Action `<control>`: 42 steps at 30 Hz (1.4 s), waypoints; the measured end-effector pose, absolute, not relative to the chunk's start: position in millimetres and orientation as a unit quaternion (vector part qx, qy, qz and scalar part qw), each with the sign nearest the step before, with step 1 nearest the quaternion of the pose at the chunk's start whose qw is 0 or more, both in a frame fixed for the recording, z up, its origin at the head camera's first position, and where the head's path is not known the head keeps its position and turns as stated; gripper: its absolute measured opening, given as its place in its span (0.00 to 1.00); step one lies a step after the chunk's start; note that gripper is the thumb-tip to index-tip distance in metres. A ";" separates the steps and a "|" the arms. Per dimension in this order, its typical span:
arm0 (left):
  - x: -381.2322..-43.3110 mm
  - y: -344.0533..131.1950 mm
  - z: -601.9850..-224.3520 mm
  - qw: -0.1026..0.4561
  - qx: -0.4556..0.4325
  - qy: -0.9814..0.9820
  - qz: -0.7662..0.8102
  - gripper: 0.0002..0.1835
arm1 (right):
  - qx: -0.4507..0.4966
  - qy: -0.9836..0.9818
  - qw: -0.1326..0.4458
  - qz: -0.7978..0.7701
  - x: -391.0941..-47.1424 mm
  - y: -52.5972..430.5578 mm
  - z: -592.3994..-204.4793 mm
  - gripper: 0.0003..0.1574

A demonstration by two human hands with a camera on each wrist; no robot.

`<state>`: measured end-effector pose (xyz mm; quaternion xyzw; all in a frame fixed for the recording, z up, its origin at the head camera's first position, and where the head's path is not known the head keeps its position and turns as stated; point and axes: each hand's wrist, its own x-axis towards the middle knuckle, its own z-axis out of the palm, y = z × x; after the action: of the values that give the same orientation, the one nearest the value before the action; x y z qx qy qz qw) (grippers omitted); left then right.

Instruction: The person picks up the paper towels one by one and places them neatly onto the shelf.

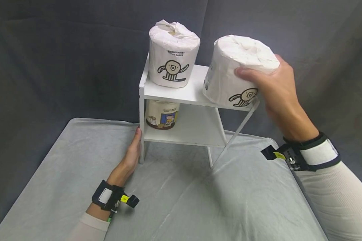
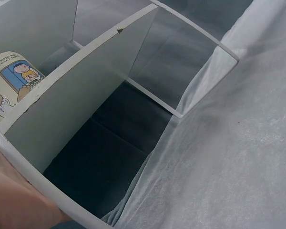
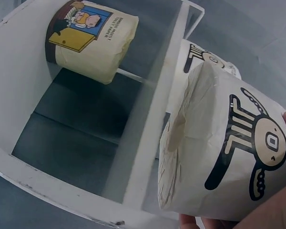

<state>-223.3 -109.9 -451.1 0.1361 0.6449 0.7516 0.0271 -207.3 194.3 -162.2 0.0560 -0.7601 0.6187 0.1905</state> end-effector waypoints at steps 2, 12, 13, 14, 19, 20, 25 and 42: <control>-223.9 -109.7 -451.3 0.025 0.137 0.644 0.753 0.44 | 0.046 -0.770 0.181 0.611 -209.9 192.1 -162.6 0.43; -223.0 -109.1 -452.4 0.022 0.139 0.643 0.753 0.44 | 0.022 -0.799 0.179 0.574 -227.1 180.4 -167.4 0.48; -222.9 -109.0 -452.4 0.022 0.139 0.644 0.752 0.44 | 0.021 -0.801 0.180 0.570 -228.8 179.7 -168.1 0.48; -222.9 -109.0 -452.5 0.023 0.139 0.644 0.752 0.44 | 0.019 -0.801 0.182 0.570 -230.8 179.0 -168.7 0.48; -223.2 -109.0 -451.7 0.024 0.140 0.643 0.753 0.44 | 0.001 -0.808 0.196 0.556 -240.5 175.5 -171.3 0.48; -223.3 -109.0 -451.4 0.024 0.140 0.642 0.754 0.44 | -0.005 -0.808 0.198 0.554 -242.4 174.6 -171.8 0.49; -224.0 -108.8 -450.1 0.023 0.140 0.637 0.757 0.44 | -0.022 -0.822 0.212 0.527 -249.7 170.2 -174.4 0.51; -224.3 -111.0 -449.6 0.033 0.125 0.642 0.756 0.46 | -0.037 -0.835 0.195 0.514 -267.1 164.5 -172.4 0.54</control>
<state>-224.3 -111.0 -449.6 0.1248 0.6419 0.7558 0.0328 -267.1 164.5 -172.4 -0.0370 -0.8347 0.5136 0.1953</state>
